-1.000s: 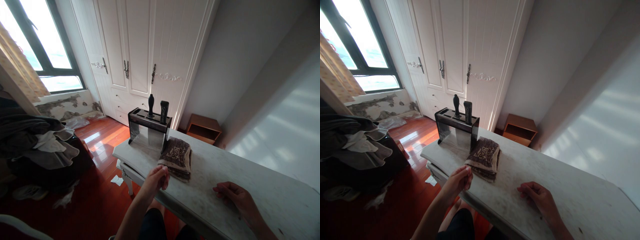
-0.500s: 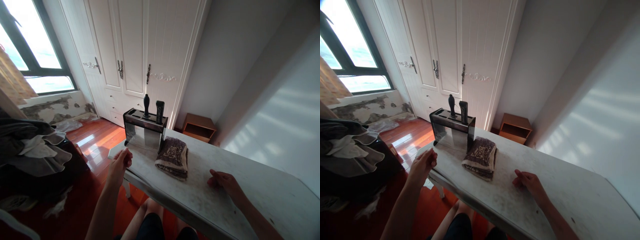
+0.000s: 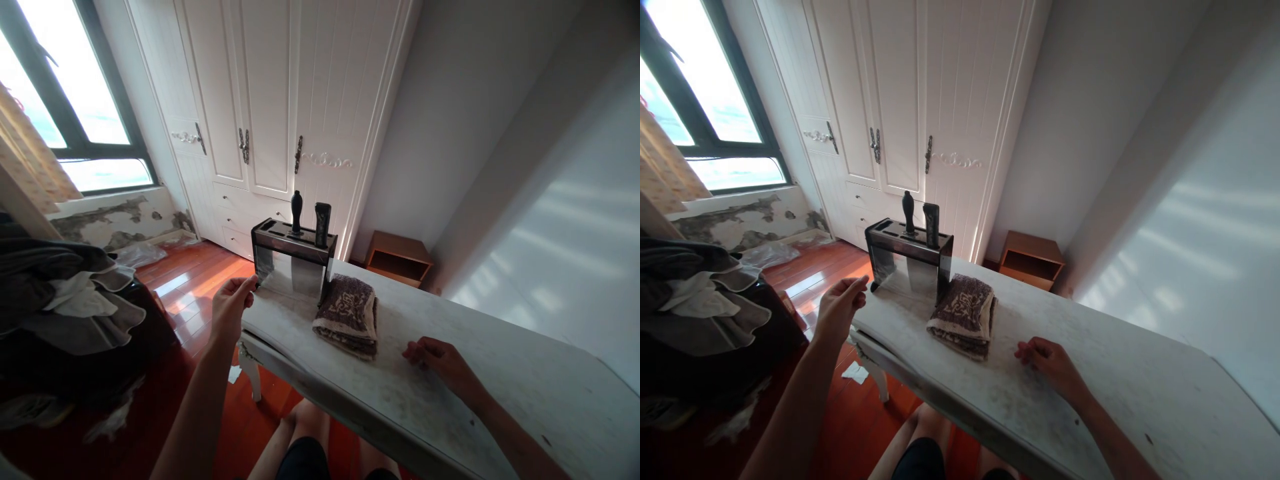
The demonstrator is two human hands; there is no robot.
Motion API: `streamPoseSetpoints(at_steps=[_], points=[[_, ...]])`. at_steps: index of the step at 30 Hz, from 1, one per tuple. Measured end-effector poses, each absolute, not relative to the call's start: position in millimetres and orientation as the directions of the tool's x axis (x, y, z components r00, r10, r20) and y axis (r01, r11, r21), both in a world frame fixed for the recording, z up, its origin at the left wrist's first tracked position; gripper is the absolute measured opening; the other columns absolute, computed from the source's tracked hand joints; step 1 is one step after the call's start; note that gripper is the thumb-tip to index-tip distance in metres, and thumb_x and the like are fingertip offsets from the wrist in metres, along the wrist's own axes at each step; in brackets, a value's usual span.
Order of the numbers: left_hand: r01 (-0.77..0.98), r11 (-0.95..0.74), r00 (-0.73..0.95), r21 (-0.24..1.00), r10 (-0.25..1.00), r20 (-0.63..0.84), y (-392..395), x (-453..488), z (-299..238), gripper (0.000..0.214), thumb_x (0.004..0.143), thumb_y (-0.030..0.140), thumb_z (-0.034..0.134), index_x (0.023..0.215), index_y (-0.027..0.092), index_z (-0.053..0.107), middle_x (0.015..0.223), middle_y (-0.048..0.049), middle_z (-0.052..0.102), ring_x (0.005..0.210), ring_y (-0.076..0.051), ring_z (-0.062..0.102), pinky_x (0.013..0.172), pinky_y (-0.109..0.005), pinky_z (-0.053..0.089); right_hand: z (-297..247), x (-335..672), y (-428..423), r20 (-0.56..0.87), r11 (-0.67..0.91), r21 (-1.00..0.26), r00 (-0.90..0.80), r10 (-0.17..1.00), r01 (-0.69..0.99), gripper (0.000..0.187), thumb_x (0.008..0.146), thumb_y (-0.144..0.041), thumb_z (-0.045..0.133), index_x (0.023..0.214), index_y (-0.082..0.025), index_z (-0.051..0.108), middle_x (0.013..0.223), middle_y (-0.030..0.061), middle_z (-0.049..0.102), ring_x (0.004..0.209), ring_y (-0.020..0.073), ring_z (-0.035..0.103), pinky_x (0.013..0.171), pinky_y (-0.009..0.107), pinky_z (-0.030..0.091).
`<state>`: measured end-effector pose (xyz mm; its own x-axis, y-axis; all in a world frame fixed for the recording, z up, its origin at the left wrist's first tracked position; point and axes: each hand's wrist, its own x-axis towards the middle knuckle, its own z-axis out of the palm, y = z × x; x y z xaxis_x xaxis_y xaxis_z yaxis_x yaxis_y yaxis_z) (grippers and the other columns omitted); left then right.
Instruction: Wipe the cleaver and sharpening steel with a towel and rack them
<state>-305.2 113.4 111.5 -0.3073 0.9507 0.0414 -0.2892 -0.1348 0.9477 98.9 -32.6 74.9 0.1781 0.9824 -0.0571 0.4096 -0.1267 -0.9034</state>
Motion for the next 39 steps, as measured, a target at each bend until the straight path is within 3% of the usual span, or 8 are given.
streamPoseSetpoints(at_steps=[5, 9, 15, 18, 22, 26, 30, 39], points=[[-0.1, -0.342, -0.43, 0.934, 0.862, 0.27, 129, -305, 140, 0.028, 0.068, 0.04, 0.073, 0.076, 0.016, 0.06, 0.068, 0.0011, 0.059, 0.056, -0.009, 0.05, 0.052, -0.021, 0.038, 88, 81, -14, 0.027, -0.037, -0.899, 0.14, 0.99, 0.436, 0.059, 0.075, -0.073, 0.06, 0.081, -0.017, 0.075, 0.087, 0.0119, 0.075, 0.076, 0.0234, 0.067, 0.063, 0.033, 0.053], [0.205, -0.553, -0.265, 0.807, 0.762, 0.59, 125, -289, 182, 0.021, 0.076, 0.036, 0.068, 0.084, 0.017, 0.063, 0.075, -0.0013, 0.061, 0.068, -0.013, 0.056, 0.062, -0.024, 0.043, 85, 64, 6, 0.139, 0.058, -0.866, 0.128, 0.982, 0.496, 0.052, 0.078, -0.066, 0.063, 0.101, -0.02, 0.071, 0.105, 0.0105, 0.072, 0.095, 0.0266, 0.067, 0.08, 0.039, 0.056], [0.505, -0.813, 0.24, 0.291, 0.456, 0.857, 126, -261, 246, 0.029, 0.085, 0.02, 0.052, 0.112, 0.016, 0.061, 0.107, -0.0085, 0.064, 0.1, -0.02, 0.058, 0.089, -0.035, 0.047, 65, 38, 36, 0.342, 0.267, -0.582, -0.067, 0.937, 0.768, 0.076, 0.082, -0.063, 0.061, 0.144, -0.022, 0.045, 0.154, 0.0152, 0.038, 0.141, 0.0346, 0.036, 0.114, 0.055, 0.033], [0.582, -0.812, 0.549, -0.054, 0.343, 0.762, 134, -250, 276, 0.053, 0.077, 0.004, 0.045, 0.127, 0.017, 0.055, 0.134, -0.0115, 0.054, 0.128, -0.025, 0.045, 0.105, -0.043, 0.036, 63, 27, 45, 0.255, 0.419, -0.346, -0.346, 0.903, 0.839, 0.089, 0.078, -0.066, 0.065, 0.151, -0.024, 0.036, 0.162, 0.0129, 0.021, 0.148, 0.0364, 0.018, 0.119, 0.057, 0.02], [0.484, -0.824, 0.824, -0.296, 0.315, 0.47, 150, -236, 308, 0.069, 0.072, 0.0, 0.048, 0.138, 0.021, 0.048, 0.157, -0.0101, 0.031, 0.147, -0.03, 0.021, 0.115, -0.052, 0.02, 60, 20, 46, 0.131, 0.534, -0.252, -0.518, 0.845, 0.807, 0.084, 0.085, -0.067, 0.056, 0.153, -0.025, 0.03, 0.16, 0.0115, 0.023, 0.148, 0.0347, 0.021, 0.12, 0.057, 0.017], [0.447, -0.889, 0.862, -0.097, 0.399, 0.313, 169, -224, 320, 0.076, 0.075, 0.018, 0.062, 0.147, 0.018, 0.037, 0.162, -0.0159, 0.018, 0.149, -0.033, 0.015, 0.116, -0.054, 0.021, 50, 25, 39, 0.199, 0.525, -0.281, -0.487, 0.851, 0.803, 0.075, 0.089, -0.062, 0.052, 0.151, -0.024, 0.034, 0.157, 0.0116, 0.031, 0.146, 0.0349, 0.027, 0.119, 0.058, 0.02], [0.447, -0.886, 0.82, 0.123, 0.461, 0.339, 184, -219, 323, 0.079, 0.079, 0.039, 0.066, 0.147, 0.013, 0.036, 0.157, -0.02, 0.028, 0.146, -0.029, 0.027, 0.114, -0.043, 0.031, 43, 41, 30, 0.228, 0.536, -0.292, -0.486, 0.844, 0.792, 0.072, 0.089, -0.06, 0.054, 0.15, -0.027, 0.036, 0.156, 0.0102, 0.034, 0.144, 0.0357, 0.03, 0.118, 0.059, 0.023], [0.338, -0.912, 0.941, -0.231, 0.33, 0.074, 161, -199, 337, 0.067, 0.079, 0.065, 0.061, 0.129, 0.021, 0.062, 0.144, -0.0145, 0.052, 0.129, -0.032, 0.05, 0.105, -0.04, 0.036, 28, 74, -1, 0.339, 0.545, -0.244, -0.455, 0.823, 0.802, 0.068, 0.09, -0.052, 0.057, 0.15, -0.028, 0.036, 0.155, 0.0093, 0.036, 0.142, 0.0358, 0.035, 0.116, 0.06, 0.029]])
